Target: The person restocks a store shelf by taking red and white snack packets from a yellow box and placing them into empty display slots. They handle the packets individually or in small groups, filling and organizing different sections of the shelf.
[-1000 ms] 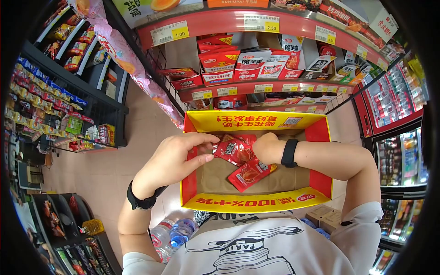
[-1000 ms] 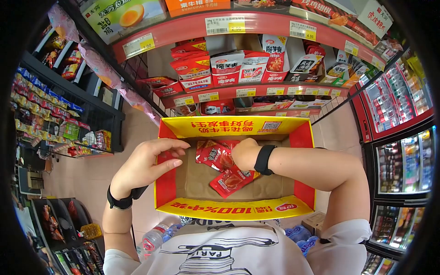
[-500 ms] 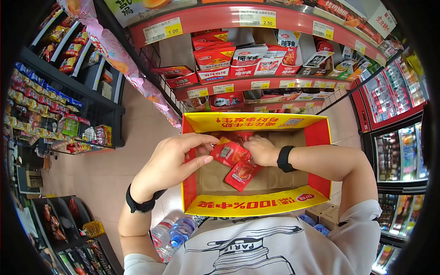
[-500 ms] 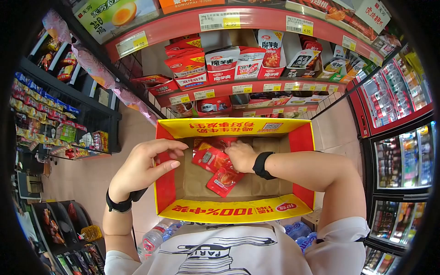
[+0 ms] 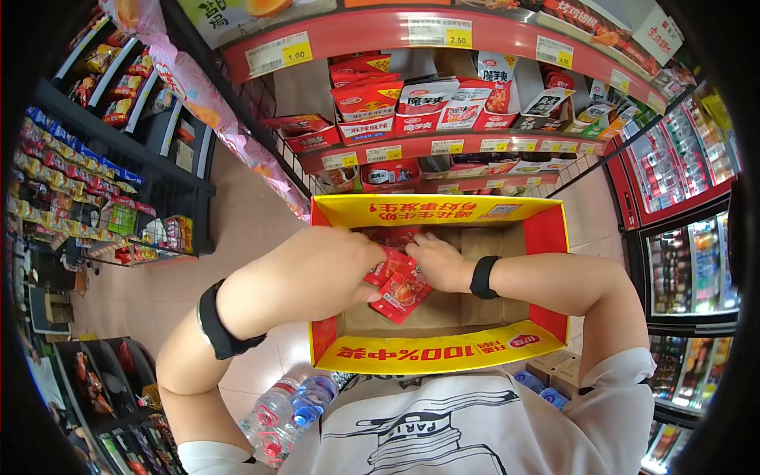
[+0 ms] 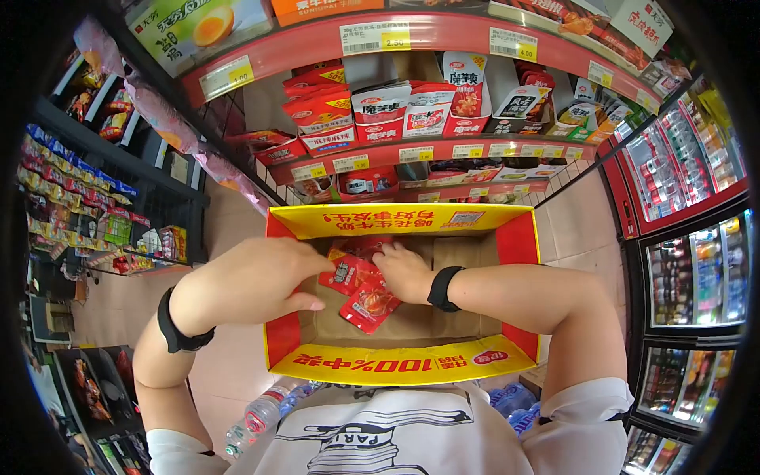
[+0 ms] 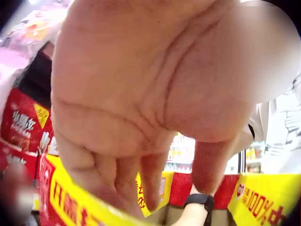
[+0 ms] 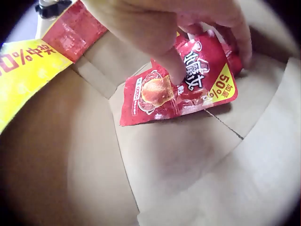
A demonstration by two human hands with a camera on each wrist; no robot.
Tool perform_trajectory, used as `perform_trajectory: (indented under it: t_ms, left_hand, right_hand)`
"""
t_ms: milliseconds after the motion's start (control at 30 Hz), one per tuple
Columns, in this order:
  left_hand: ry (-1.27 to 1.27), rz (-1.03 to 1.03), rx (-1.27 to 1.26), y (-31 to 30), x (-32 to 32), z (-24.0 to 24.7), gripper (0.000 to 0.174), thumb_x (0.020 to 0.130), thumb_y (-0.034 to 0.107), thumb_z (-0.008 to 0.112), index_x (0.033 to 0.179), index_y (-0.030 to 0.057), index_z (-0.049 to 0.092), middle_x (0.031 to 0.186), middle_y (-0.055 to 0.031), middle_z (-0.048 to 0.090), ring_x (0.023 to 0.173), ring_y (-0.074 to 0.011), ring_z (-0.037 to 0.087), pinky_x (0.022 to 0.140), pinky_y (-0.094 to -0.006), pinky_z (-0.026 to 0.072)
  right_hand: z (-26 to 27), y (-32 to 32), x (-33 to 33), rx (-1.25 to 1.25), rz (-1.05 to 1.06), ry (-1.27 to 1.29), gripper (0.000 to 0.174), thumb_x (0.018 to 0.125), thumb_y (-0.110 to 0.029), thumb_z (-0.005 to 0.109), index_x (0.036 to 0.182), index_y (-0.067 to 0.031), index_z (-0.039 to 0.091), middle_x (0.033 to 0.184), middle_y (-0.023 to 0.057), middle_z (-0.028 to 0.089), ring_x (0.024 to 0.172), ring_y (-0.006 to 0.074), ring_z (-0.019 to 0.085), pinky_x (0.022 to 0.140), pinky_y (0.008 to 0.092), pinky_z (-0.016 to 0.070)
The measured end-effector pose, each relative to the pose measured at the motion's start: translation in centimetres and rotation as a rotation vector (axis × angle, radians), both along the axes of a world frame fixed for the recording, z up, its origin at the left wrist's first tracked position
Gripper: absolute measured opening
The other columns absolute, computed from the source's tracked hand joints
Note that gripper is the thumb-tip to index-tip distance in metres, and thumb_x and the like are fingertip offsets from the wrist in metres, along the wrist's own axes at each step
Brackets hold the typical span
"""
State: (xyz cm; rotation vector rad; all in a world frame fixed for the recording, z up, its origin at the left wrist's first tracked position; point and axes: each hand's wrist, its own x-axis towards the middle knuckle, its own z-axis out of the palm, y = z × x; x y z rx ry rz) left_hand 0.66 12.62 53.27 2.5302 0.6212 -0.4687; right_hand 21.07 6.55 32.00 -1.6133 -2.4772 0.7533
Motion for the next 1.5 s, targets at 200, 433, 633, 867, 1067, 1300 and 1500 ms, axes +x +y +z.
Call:
perform_trajectory:
  t_ms: [200,433,633,867,1067,1300,1500]
  left_hand:
    - [0.118,-0.120,0.056,0.8,4.8,-1.7,0.041,0.074,0.027,0.072,0.103,0.0022,0.058,0.091,-0.0160,0.063,0.090,-0.0345,0.060,0.077,-0.0413,0.0466]
    - [-0.015,0.034,-0.016,1.2,3.6,-2.2,0.049,0.069,0.036,0.077,0.099,0.0009,0.060,0.090,-0.0171,0.064,0.089,-0.0355,0.061,0.077,-0.0402,0.0473]
    - [-0.396,0.581,-0.263,0.0,0.9,1.5,0.033,0.080,0.010,0.069,0.109,-0.0017,0.059,0.084,-0.0133,0.067,0.071,-0.0157,0.064,0.066,-0.0278,0.0504]
    - [-0.810,0.989,-0.313,-0.8,-7.1,2.3,0.032,0.084,0.004,0.065,0.112,-0.0032,0.051,0.102,-0.0099,0.064,0.086,-0.0147,0.064,0.079,-0.0286,0.0519]
    - [-0.964,1.080,-0.359,-1.7,-8.4,0.9,0.037,0.081,0.006,0.068,0.113,-0.0016,0.050,0.106,-0.0093,0.063,0.093,-0.0147,0.062,0.083,-0.0295,0.0499]
    - [-0.974,1.055,-0.503,-2.7,-8.7,0.2,0.035,0.085,0.008,0.065,0.115,-0.0025,0.051,0.108,-0.0108,0.063,0.094,-0.0153,0.062,0.085,-0.0302,0.0496]
    - [-1.086,1.144,-0.698,-2.8,-8.1,-1.0,0.032,0.091,0.008,0.055,0.120,-0.0021,0.047,0.112,-0.0106,0.061,0.097,-0.0149,0.062,0.086,-0.0295,0.0490]
  right_hand:
    - [5.0,1.2,-0.3,-0.099,0.089,0.231,0.018,0.065,-0.004,0.066,0.082,-0.0053,0.059,0.078,0.0151,0.062,0.084,0.0359,0.060,0.074,0.0432,0.0472]
    - [16.8,2.4,2.1,0.124,0.107,0.234,0.020,0.066,-0.006,0.068,0.080,-0.0022,0.055,0.075,0.0175,0.060,0.075,0.0376,0.060,0.063,0.0445,0.0456]
    - [20.4,3.0,1.7,0.303,0.019,0.538,0.022,0.076,-0.018,0.067,0.083,0.0009,0.058,0.078,0.0192,0.061,0.076,0.0394,0.059,0.066,0.0452,0.0462]
    - [17.1,4.3,0.5,-0.095,0.153,0.403,0.043,0.093,-0.040,0.046,0.082,-0.0015,0.061,0.071,0.0174,0.061,0.067,0.0333,0.060,0.062,0.0427,0.0459]
    - [4.4,2.2,-5.0,0.169,0.418,-0.371,0.022,0.073,-0.011,0.061,0.091,-0.0038,0.071,0.091,0.0133,0.068,0.082,0.0292,0.065,0.059,0.0448,0.0536]
    - [0.2,2.0,-5.7,0.314,0.479,-0.704,0.049,0.081,-0.016,0.051,0.124,0.0079,0.047,0.090,0.0201,0.061,0.075,0.0320,0.061,0.055,0.0425,0.0519]
    - [-2.1,1.7,-6.1,0.408,0.424,-0.767,0.058,0.079,-0.016,0.052,0.130,0.0085,0.040,0.089,0.0223,0.062,0.071,0.0324,0.061,0.049,0.0416,0.0511]
